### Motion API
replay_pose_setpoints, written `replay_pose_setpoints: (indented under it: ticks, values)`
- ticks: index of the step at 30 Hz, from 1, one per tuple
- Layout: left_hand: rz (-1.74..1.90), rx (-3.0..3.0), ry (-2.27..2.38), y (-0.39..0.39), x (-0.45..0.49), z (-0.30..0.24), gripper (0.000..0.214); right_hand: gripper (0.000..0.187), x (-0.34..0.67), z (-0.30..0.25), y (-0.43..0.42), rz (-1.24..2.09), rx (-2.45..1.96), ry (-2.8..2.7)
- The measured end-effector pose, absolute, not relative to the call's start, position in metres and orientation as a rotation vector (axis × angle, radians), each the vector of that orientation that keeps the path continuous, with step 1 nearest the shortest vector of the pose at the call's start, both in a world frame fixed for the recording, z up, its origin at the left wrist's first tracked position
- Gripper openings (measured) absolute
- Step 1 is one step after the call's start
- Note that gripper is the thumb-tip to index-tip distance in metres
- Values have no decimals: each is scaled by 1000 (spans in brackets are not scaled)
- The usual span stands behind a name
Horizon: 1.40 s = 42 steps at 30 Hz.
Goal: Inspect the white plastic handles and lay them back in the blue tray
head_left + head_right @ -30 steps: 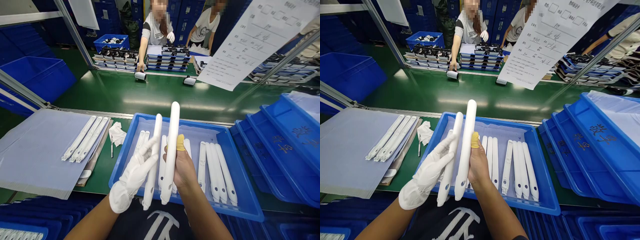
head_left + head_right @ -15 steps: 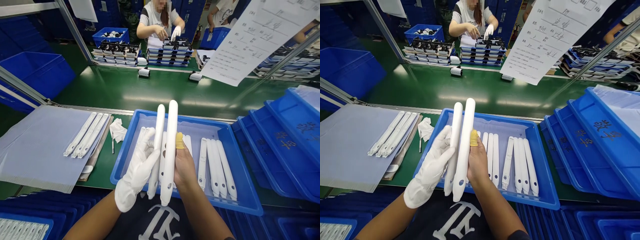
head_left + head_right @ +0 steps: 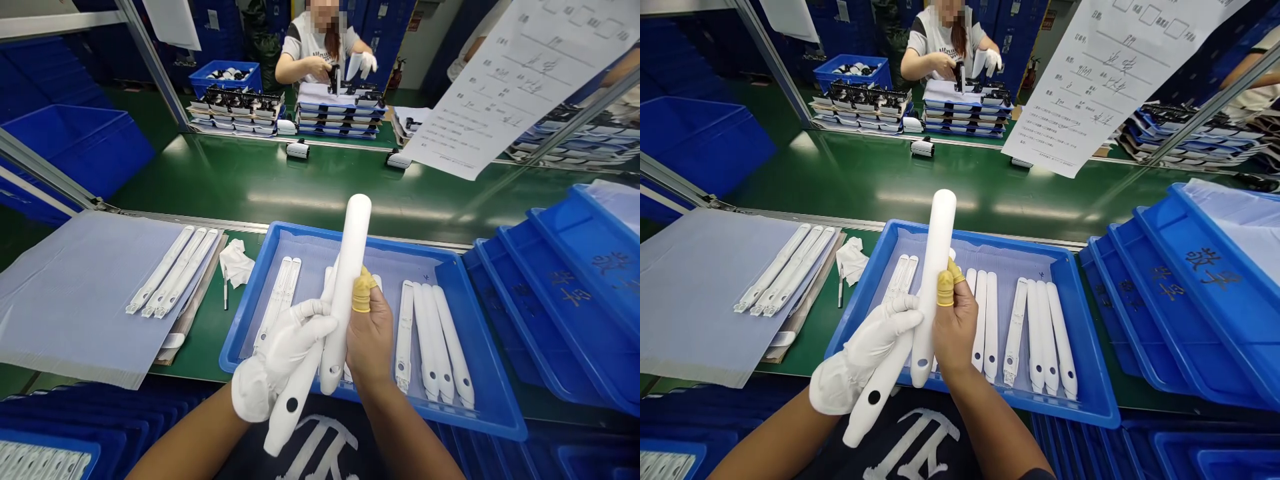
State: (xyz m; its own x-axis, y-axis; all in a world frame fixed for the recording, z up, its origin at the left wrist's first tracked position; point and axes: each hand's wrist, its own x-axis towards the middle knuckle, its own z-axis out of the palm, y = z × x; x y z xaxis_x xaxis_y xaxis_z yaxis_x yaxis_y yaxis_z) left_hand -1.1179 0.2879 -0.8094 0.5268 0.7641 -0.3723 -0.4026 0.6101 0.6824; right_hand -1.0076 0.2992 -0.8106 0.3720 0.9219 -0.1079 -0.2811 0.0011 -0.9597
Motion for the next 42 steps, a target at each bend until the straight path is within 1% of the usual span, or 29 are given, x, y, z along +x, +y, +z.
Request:
replay_pose_setpoints:
  ticks: [4, 18, 26, 30, 33, 36, 39, 42]
  values:
    - [704, 495, 647, 289, -1118, -812, 16, 41, -1008, -810, 298, 1052, -1233, -723]
    - [700, 433, 698, 292, -1120, -815, 20, 47, -1007, -813, 302, 1113, -1251, -732]
    - [708, 474, 665, 293, -1120, -816, 14, 44, -1006, -809, 300, 1197, -1260, -659]
    - [739, 653, 778, 295, -1125, -818, 9, 47, -1007, -804, 296, 1291, -1220, -512]
    - [757, 813, 876, 296, -1130, -818, 13, 49, -1007, -802, 296, 1338, -1189, -414]
    - [735, 874, 829, 295, -1132, -818, 16, 52, -1007, -803, 297, 1340, -1182, -382]
    - [724, 733, 798, 292, -1129, -814, 18, 49, -1007, -806, 298, 1338, -1167, -417]
    - [708, 623, 779, 290, -1122, -810, 24, 46, -1008, -808, 296, 1294, -1165, -523]
